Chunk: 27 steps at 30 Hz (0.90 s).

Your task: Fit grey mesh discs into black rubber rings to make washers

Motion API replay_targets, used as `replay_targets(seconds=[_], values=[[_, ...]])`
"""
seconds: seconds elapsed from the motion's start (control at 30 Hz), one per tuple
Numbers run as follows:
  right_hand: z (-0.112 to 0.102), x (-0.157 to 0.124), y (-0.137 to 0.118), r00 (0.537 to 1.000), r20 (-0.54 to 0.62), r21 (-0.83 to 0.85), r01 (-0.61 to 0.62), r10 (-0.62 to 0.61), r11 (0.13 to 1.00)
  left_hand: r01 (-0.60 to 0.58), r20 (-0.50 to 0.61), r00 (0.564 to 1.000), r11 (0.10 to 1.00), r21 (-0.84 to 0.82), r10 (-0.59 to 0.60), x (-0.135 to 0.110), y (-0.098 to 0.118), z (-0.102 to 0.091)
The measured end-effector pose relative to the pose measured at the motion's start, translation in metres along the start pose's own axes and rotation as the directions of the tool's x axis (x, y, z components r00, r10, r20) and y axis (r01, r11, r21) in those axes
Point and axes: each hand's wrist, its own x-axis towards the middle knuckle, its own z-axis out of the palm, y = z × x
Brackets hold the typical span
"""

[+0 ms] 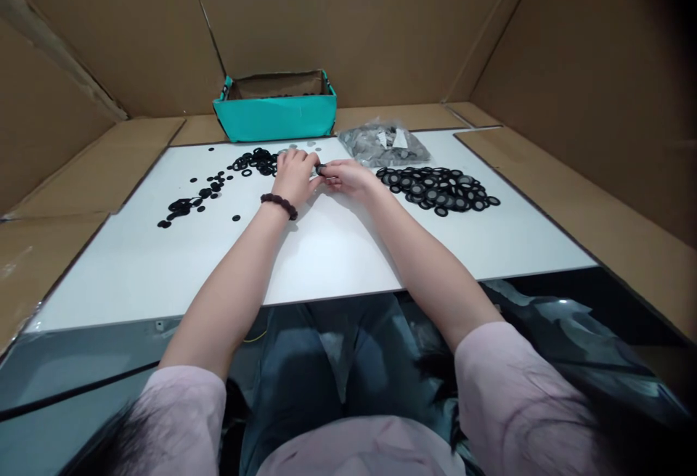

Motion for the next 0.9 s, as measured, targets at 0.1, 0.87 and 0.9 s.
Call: replay_targets(seconds=[0.1,0.87,0.9], values=[[0.001,-0.001,-0.002,1.000,-0.011,-0.027,-0.011,0.010,1.000,0.009,0.002,1.000,1.000,0.007,-0.009,0.000,-0.001,0.000],[-0.010,0.008,0.005,0.999,-0.021,-0.066,0.045,-0.047,0.997,0.055,0.020,0.998,0.981,-0.185,-0.052,0.003,-0.015,0.007],[-0.009,0.007,0.004,0.999,-0.021,-0.063,0.037,-0.039,0.997,0.062,0.027,0.998,0.981,-0.185,-0.058,0.003,-0.014,0.006]])
